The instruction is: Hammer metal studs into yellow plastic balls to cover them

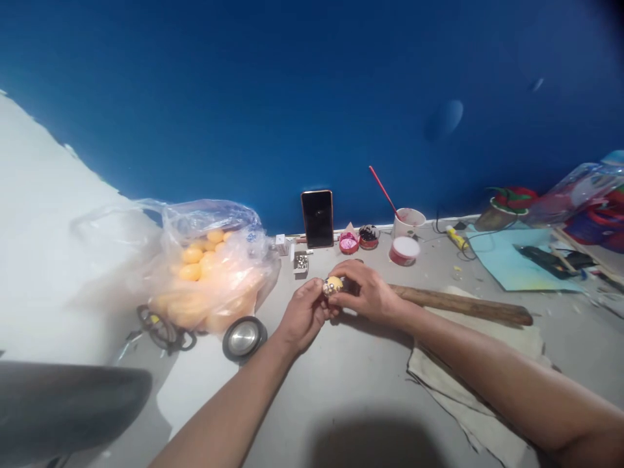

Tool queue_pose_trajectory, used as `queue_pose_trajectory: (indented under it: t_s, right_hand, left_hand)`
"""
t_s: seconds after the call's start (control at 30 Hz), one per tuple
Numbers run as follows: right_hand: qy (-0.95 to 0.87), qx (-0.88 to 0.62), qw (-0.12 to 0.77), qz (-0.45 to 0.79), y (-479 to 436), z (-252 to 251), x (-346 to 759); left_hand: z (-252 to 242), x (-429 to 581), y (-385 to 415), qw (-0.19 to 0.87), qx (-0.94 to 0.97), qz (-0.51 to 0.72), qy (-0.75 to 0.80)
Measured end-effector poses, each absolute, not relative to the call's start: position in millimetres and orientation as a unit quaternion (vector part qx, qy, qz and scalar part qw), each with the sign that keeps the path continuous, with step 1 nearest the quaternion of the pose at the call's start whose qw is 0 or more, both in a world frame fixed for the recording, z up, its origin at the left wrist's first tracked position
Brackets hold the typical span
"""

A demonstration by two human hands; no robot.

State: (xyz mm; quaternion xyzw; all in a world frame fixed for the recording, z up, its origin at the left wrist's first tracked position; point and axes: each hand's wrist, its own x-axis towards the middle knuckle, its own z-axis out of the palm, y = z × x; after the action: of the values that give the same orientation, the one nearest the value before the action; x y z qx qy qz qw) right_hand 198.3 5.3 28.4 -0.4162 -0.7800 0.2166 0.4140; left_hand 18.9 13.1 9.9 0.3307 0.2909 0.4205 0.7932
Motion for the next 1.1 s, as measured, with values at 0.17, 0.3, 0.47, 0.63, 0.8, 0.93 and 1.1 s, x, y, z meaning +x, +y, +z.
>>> queue_pose_trajectory:
  t_s: [0.17, 0.3, 0.47, 0.63, 0.8, 0.93, 1.1]
  right_hand:
    - [-0.79, -0.442, 0.381, 0.189, 4, 28, 196]
    - [-0.814, -0.438, 0.352, 0.149, 3, 29, 195]
    - [-0.825, -0.424, 0.339, 0.157, 1, 27, 194]
    - [-0.822, -0.408, 0.368, 0.149, 2, 22, 193]
    - [-0.827, -0.407, 0.362, 0.141, 4, 21, 194]
    - [-0.803, -0.406, 0.379, 0.216, 7, 21, 196]
    - [-0.744, -0.472, 0.403, 0.249, 12, 27, 205]
  left_hand:
    - [10, 17, 13, 0.8, 0.334, 0.416, 0.273]
    - [7, 16, 13, 0.803, 0.335, 0.41, 0.274]
    - [10, 18, 14, 0.802, 0.327, 0.41, 0.285]
    - [12, 19, 12, 0.8, 0.334, 0.408, 0.288]
    - [12, 18, 9, 0.792, 0.367, 0.391, 0.291]
    - [10, 16, 10, 0.797, 0.371, 0.377, 0.291]
    - [9, 14, 12, 0.804, 0.384, 0.343, 0.297]
